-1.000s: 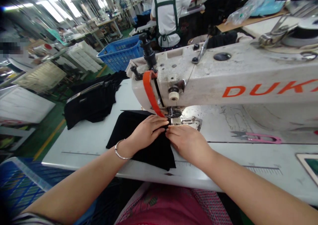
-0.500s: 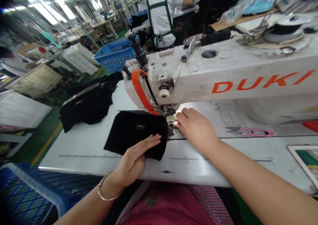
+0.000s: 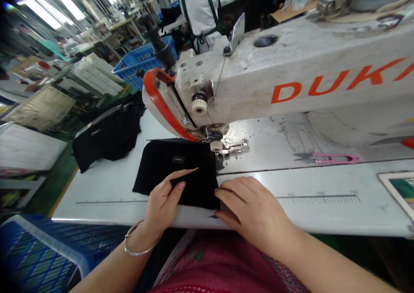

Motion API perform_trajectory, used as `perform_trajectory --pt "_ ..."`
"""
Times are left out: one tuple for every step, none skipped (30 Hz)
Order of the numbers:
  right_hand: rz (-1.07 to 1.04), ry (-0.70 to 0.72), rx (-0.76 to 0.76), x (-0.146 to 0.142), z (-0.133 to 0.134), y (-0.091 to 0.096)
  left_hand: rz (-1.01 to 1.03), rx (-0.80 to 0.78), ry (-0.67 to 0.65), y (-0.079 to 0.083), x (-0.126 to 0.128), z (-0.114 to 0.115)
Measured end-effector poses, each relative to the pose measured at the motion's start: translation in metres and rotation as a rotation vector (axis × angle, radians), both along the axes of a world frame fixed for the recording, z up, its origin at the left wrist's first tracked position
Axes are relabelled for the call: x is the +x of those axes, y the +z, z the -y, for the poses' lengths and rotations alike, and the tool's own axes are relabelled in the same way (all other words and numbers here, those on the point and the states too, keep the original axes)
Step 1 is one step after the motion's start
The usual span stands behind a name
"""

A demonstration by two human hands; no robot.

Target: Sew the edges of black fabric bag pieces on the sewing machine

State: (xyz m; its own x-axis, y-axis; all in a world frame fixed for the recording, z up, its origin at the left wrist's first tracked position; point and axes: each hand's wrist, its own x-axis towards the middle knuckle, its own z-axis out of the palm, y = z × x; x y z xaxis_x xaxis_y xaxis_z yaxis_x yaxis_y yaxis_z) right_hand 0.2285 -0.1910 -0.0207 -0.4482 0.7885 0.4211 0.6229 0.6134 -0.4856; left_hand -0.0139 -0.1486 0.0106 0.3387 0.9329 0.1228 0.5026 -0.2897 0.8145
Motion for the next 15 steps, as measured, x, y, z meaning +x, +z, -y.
perform_trajectory --pt "-0.01 0.002 0.011 -0.001 -0.001 0.0 -0.001 0.013 -0.001 -0.001 0.0 0.0" --pt "-0.014 0.014 0.014 -0.002 -0.001 0.001 -0.002 0.019 -0.006 -0.002 0.0 0.0" --pt "-0.014 0.041 0.01 -0.003 -0.001 0.002 -0.002 0.022 -0.011 -0.003 -0.001 0.001" --pt "-0.011 0.074 0.002 -0.003 0.0 0.003 0.001 0.024 -0.014 -0.003 -0.001 0.001" --pt "-0.007 0.108 -0.004 -0.004 0.001 0.004 0.006 0.026 -0.011 -0.003 -0.001 0.001" --pt "-0.003 0.126 -0.008 -0.004 0.001 0.005 0.011 0.03 -0.003 -0.003 -0.002 0.0" --pt "0.001 0.126 -0.008 -0.005 0.002 0.005 0.017 0.038 0.005 -0.002 -0.002 0.0" --pt "0.005 0.118 -0.004 -0.005 0.003 0.005 0.019 0.05 0.007 -0.001 -0.003 -0.001" --pt "0.01 0.114 0.001 -0.005 0.003 0.004 0.016 0.069 -0.003 0.001 -0.004 -0.001" --pt "0.017 0.119 0.001 -0.005 0.003 0.004 0.003 0.095 -0.031 0.004 -0.005 -0.002" --pt "0.022 0.136 -0.003 -0.005 0.003 0.003 -0.02 0.127 -0.08 0.006 -0.005 -0.004" --pt "0.023 0.164 -0.009 -0.005 0.002 0.002 -0.051 0.167 -0.149 0.009 -0.005 -0.005" --pt "0.02 0.192 -0.016 -0.005 0.002 0.001 -0.091 0.216 -0.228 0.012 -0.004 -0.006" --pt "0.013 0.21 -0.021 -0.005 0.002 0.001 -0.138 0.272 -0.31 0.014 -0.003 -0.007" --pt "0.004 0.218 -0.022 -0.005 0.002 0.001 -0.196 0.333 -0.385 0.016 -0.001 -0.008"
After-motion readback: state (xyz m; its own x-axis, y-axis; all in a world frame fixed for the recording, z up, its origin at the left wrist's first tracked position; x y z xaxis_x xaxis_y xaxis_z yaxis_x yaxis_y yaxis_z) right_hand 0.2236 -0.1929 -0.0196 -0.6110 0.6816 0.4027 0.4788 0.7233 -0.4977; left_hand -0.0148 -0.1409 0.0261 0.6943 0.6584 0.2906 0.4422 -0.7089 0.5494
